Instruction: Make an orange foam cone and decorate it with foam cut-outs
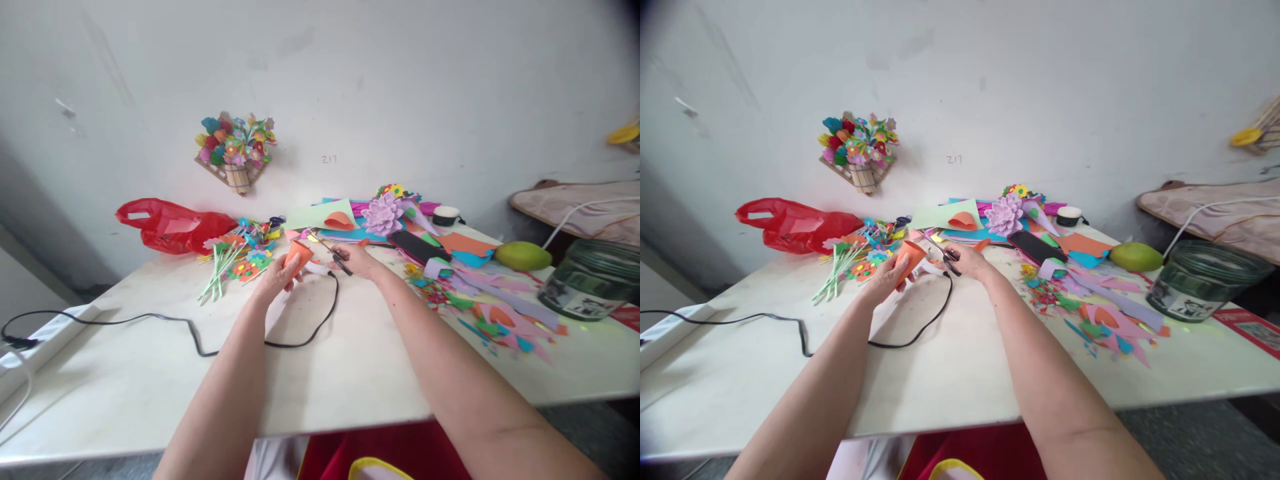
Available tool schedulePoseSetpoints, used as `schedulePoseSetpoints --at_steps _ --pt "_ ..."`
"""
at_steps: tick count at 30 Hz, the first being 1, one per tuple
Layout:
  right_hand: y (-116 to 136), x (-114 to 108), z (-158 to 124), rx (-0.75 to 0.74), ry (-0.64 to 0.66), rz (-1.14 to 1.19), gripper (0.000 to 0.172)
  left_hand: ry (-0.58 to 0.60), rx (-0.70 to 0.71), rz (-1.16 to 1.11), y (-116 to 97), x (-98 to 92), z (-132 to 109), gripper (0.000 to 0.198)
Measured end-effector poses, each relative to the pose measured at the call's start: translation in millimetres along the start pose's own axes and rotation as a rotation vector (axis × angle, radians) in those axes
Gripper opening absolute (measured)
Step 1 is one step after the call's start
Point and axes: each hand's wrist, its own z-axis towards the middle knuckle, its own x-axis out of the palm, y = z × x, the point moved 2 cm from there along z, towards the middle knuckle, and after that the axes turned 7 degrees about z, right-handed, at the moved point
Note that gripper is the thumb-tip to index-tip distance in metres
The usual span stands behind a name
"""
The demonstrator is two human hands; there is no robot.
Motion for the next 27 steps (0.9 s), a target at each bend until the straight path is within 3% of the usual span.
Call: schedulePoseSetpoints --at_steps 5,10,16,27 --pt "3 3 0 -0.072 0.032 -0.092 0.039 0.008 -0.052 0.017 -5 -1.7 -5 0.050" --pt "13 4 -3 -0.137 0.058 -0.221 0.045 0.024 -0.048 0.022 4 -3.7 -3 0.051" --pt "28 4 -8 -0.102 0.064 -0.395 0.048 0.042 -0.021 -0.002 14 -5.7 -2 0.049" --pt "39 9 -11 -0.168 0.064 -0.415 0.050 0.077 -0.027 -0.038 21 -5.2 0 0.042"
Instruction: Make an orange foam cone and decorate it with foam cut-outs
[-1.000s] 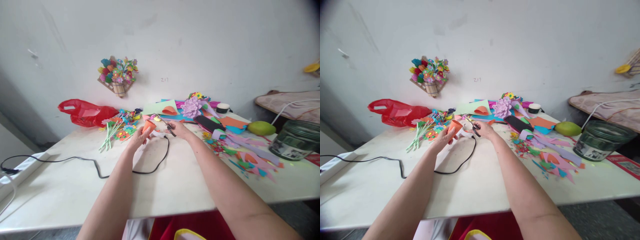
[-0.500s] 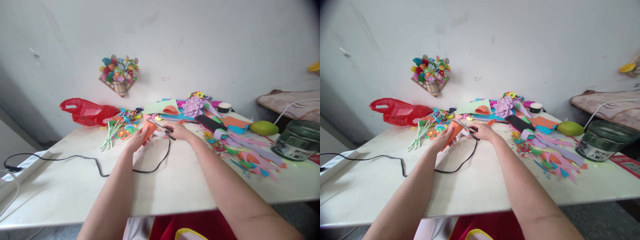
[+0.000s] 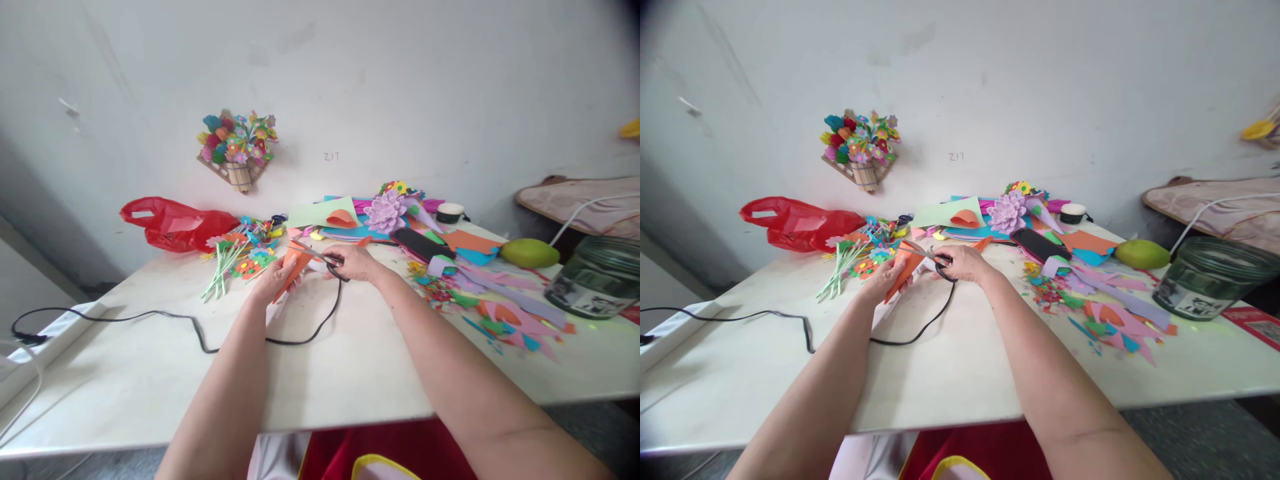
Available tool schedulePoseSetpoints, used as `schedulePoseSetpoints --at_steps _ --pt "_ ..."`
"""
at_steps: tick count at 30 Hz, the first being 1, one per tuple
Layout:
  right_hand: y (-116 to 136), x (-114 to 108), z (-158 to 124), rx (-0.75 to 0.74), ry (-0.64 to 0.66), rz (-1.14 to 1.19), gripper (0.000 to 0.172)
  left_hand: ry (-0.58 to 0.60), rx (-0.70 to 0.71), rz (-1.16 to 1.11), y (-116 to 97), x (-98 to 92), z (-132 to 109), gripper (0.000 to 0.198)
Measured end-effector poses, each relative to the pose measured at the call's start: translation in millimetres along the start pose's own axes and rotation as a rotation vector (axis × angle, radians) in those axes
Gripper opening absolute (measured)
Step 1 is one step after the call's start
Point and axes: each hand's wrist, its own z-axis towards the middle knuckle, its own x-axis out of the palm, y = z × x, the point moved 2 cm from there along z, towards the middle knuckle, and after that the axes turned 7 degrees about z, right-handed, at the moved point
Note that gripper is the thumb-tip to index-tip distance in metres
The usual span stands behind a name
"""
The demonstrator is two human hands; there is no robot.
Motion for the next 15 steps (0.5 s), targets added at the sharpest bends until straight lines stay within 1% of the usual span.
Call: schedulePoseSetpoints --at_steps 7,15 --pt "3.1 2.5 0.9 0.016 0.009 0.027 0.048 0.039 -0.003 -0.016 0.9 -0.2 0.0 0.040" --pt "0.8 4.1 1.6 0.003 0.007 0.065 0.044 0.044 -0.004 -0.066 0.0 -0.5 -1.7 0.039"
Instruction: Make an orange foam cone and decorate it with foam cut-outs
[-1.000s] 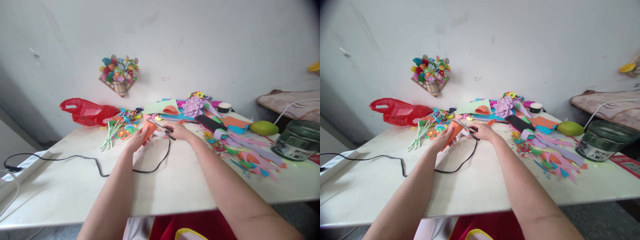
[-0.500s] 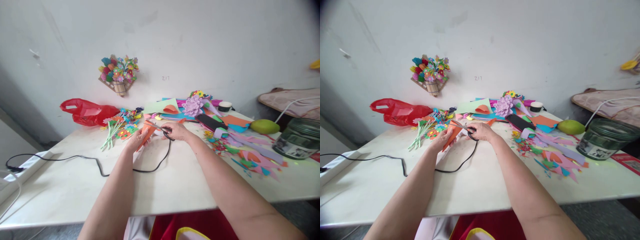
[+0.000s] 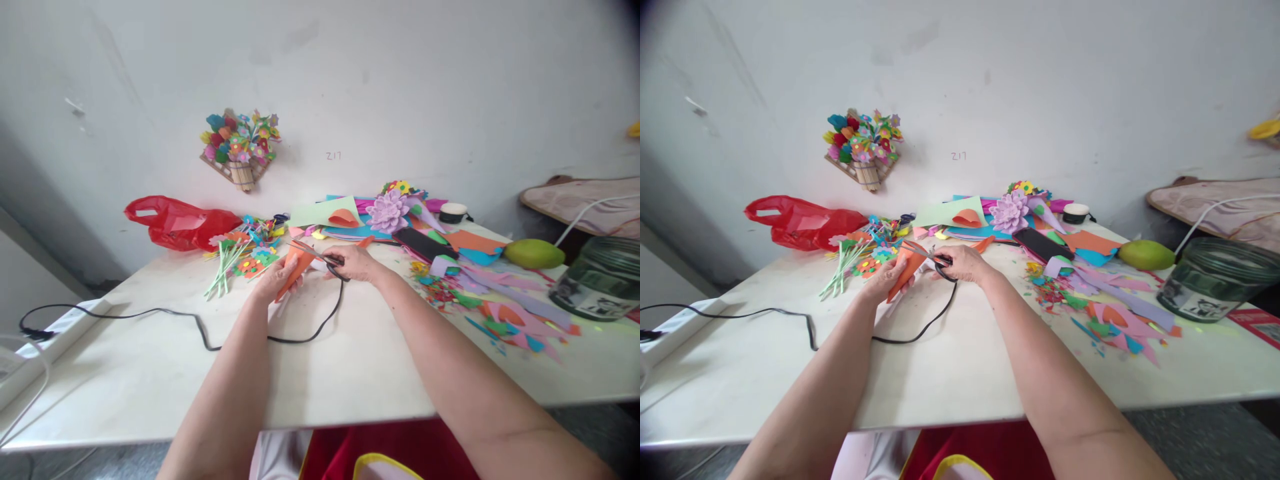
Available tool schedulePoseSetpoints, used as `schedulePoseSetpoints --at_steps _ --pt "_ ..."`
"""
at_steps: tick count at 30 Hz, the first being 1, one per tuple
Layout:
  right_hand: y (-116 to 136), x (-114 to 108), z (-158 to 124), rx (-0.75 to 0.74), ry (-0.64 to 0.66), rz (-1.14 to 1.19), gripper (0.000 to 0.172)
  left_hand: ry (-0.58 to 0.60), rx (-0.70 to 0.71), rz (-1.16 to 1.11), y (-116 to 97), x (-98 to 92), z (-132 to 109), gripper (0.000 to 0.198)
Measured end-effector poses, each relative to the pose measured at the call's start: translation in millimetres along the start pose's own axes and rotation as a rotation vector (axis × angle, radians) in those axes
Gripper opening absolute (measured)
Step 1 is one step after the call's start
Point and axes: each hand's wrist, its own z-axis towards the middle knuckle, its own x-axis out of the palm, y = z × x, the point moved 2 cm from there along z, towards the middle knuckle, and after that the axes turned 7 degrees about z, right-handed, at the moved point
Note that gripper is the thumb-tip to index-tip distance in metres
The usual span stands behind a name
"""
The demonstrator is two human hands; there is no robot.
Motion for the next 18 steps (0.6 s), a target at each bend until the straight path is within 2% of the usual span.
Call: schedulePoseSetpoints --at_steps 18 --pt "-7.5 2.5 3.5 -0.017 -0.001 0.080 0.034 -0.011 -0.010 -0.005 -0.2 -0.3 -0.1 0.039"
